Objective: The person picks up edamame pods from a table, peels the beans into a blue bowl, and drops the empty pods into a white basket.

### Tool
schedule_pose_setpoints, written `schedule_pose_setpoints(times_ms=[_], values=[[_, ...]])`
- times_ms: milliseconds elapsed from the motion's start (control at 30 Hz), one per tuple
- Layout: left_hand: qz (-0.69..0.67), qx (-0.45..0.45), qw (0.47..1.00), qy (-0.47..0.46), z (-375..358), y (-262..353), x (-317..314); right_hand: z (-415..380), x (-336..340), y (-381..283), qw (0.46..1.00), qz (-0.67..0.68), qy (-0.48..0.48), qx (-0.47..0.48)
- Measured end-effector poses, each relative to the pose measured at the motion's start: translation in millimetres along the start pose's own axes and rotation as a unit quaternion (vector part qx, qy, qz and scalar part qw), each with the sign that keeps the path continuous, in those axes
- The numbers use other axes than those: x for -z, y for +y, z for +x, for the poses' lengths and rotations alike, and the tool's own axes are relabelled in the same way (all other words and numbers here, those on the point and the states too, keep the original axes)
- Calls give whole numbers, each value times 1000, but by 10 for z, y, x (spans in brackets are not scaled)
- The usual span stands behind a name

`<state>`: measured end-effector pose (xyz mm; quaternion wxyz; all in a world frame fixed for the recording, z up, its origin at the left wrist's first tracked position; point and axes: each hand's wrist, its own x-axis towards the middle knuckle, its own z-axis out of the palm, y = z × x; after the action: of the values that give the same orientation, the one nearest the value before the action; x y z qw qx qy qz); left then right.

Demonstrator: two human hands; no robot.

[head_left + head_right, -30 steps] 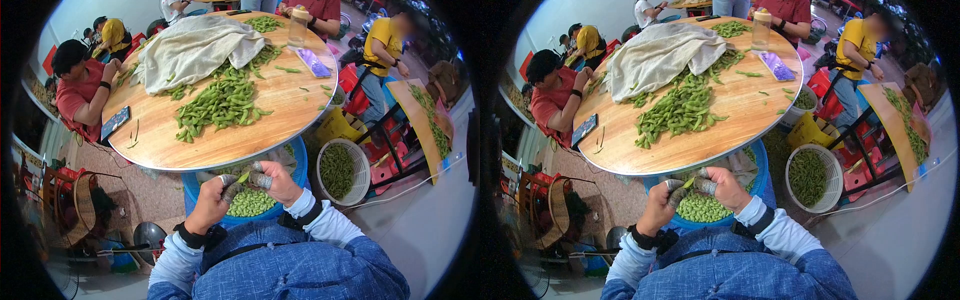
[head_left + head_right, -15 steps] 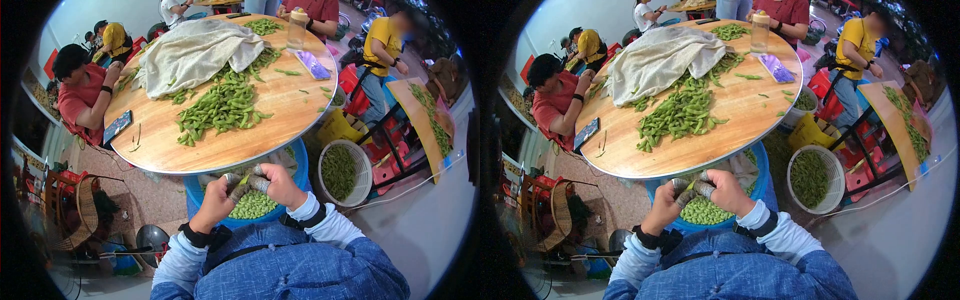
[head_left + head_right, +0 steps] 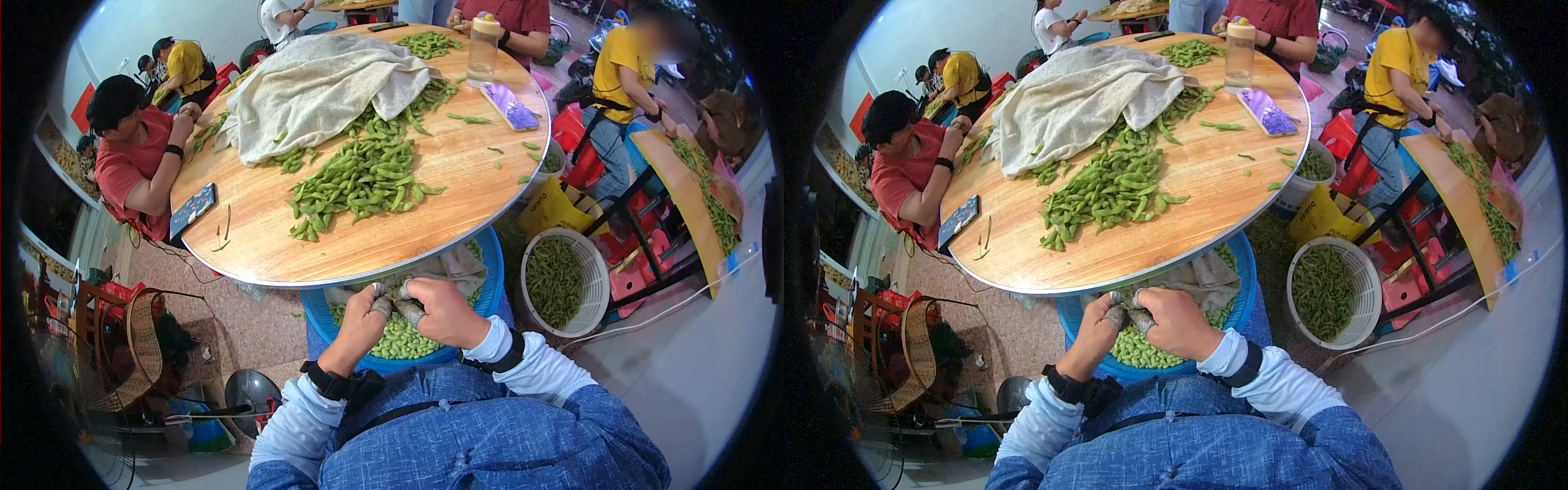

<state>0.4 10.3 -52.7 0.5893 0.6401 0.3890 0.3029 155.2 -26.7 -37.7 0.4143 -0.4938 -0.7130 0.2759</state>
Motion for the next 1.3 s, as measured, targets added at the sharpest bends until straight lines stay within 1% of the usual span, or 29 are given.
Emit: schedule_pose_setpoints(times_ms=[100,200,267,300,333,367,433,467,500,567,600,633,700,767,800,900,933,967,1000,1100,1133,1233,1300], values=[[-1,9,1000,10,15,-195,18,-7,-17,33,999,8,-17,-29],[-45,28,999,12,18,-326,-8,-23,-46,52,999,9,-17,-36],[123,-5,992,2,25,-289,-27,-40,-33,148,999,17,14,-26],[206,-21,978,-3,18,-242,-31,-59,-2,189,999,21,30,-20],[319,29,946,-43,-38,-8,-31,-82,120,188,998,8,52,-31],[365,-18,930,-30,-79,163,-40,-107,302,202,996,-5,74,-43],[448,-113,887,-5,-113,366,-78,-204,713,345,986,-37,104,-124],[462,-159,873,1,-81,366,-19,-304,884,501,975,-80,158,-133],[439,-183,879,26,-21,394,39,-405,1031,655,959,-124,211,-140],[391,-232,887,73,182,496,151,-578,1272,770,940,-145,238,-196],[397,-255,875,105,332,520,207,-622,1329,770,940,-122,237,-212],[402,-276,862,137,503,522,265,-629,1322,790,948,-74,237,-197],[436,-333,821,160,840,529,378,-651,1226,840,957,26,233,-172],[489,-288,813,127,1069,561,446,-589,1099,801,963,47,203,-171],[528,-213,818,80,1115,655,433,-543,1031,761,965,55,191,-170],[527,-269,806,28,1267,578,463,-427,861,625,974,50,157,-156],[534,-266,802,24,1277,583,454,-385,830,570,978,42,141,-149],[542,-253,801,25,1256,592,431,-344,800,500,981,34,124,-143],[550,-241,799,27,1220,606,407,-297,760,404,979,60,128,-146],[555,-209,804,46,1195,559,429,-206,663,303,984,91,109,-112],[552,-199,808,55,1190,542,448,-197,651,310,986,81,84,-121],[571,-193,795,59,1148,573,501,-149,488,341,973,167,75,-142],[551,-188,807,100,1124,571,573,-95,450,219,972,178,63,-137]])
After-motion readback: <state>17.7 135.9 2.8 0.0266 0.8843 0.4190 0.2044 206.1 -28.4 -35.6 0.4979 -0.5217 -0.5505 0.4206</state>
